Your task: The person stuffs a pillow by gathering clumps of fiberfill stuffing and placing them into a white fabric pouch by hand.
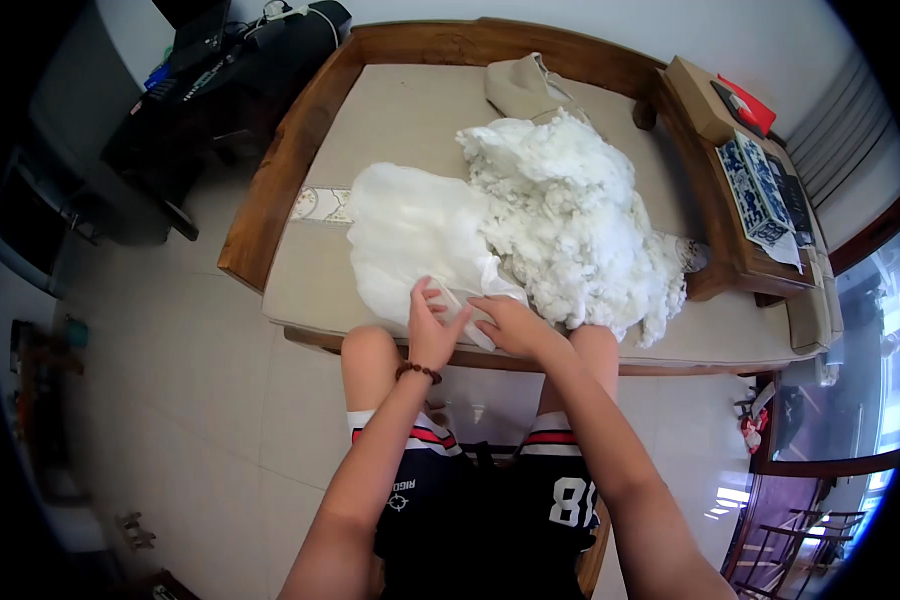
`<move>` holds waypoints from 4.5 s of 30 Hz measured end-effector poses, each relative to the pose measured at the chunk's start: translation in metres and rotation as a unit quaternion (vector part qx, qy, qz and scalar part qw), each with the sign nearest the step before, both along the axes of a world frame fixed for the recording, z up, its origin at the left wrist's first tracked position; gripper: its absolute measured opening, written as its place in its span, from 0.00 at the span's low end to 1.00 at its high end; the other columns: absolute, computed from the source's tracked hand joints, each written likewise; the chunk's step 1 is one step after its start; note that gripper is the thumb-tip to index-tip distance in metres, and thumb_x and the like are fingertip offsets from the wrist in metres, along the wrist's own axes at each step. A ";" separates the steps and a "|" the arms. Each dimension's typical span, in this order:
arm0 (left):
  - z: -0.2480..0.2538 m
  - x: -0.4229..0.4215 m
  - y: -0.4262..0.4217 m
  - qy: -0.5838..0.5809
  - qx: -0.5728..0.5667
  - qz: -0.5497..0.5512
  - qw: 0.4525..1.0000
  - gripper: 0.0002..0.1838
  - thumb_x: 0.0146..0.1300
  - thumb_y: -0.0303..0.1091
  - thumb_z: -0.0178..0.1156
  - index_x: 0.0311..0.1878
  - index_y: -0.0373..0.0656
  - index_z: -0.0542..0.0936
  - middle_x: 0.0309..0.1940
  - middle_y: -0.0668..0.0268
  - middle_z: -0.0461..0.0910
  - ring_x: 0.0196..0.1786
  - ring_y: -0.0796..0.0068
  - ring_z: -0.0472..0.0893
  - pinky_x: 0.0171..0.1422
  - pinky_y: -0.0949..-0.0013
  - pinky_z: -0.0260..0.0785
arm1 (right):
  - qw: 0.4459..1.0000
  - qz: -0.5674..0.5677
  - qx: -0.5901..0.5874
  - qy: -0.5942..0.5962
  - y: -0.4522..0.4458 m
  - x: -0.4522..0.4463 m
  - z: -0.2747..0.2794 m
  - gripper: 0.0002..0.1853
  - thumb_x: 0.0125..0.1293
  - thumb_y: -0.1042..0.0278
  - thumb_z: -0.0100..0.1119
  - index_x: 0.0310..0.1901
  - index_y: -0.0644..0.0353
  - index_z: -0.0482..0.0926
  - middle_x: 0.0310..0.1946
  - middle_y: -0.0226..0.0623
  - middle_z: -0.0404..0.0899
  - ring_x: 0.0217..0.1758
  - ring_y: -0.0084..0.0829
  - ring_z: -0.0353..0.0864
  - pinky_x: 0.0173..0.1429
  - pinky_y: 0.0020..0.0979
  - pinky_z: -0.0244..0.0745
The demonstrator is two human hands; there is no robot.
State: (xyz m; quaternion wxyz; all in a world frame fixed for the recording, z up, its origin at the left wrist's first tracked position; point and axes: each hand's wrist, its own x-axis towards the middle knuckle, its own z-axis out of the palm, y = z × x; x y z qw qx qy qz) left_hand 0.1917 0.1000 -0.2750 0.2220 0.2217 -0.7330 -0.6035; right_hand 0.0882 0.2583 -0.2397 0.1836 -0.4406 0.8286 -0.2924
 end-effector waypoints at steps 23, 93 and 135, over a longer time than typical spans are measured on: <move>0.022 -0.044 -0.003 -0.018 -0.203 -0.132 0.970 0.14 0.68 0.41 0.66 0.38 0.37 0.86 0.22 0.53 0.81 0.25 0.55 0.81 0.32 0.60 0.70 | 0.928 -0.327 -0.148 0.105 0.093 -0.012 -0.013 0.16 0.65 0.68 0.69 0.53 0.59 0.83 0.45 0.52 0.83 0.47 0.56 0.84 0.52 0.47 0.79; 0.005 -0.041 0.002 0.030 0.079 -0.056 0.995 0.12 0.74 0.38 0.66 0.48 0.37 0.86 0.31 0.72 0.85 0.30 0.86 0.76 0.35 0.76 0.70 | 0.982 -0.145 -0.103 0.066 0.041 0.026 0.019 0.33 0.62 0.67 0.72 0.69 0.58 0.74 0.72 0.60 0.69 0.65 0.62 0.78 0.66 0.50 0.77; 0.009 -0.035 0.004 0.039 0.074 -0.093 0.992 0.12 0.72 0.35 0.69 0.46 0.34 0.89 0.26 0.75 0.82 0.28 0.88 0.74 0.32 0.77 0.66 | 0.944 -0.283 -0.160 -0.049 -0.024 0.027 -0.033 0.19 0.59 0.70 0.69 0.53 0.65 0.84 0.50 0.54 0.86 0.44 0.51 0.87 0.53 0.44 0.81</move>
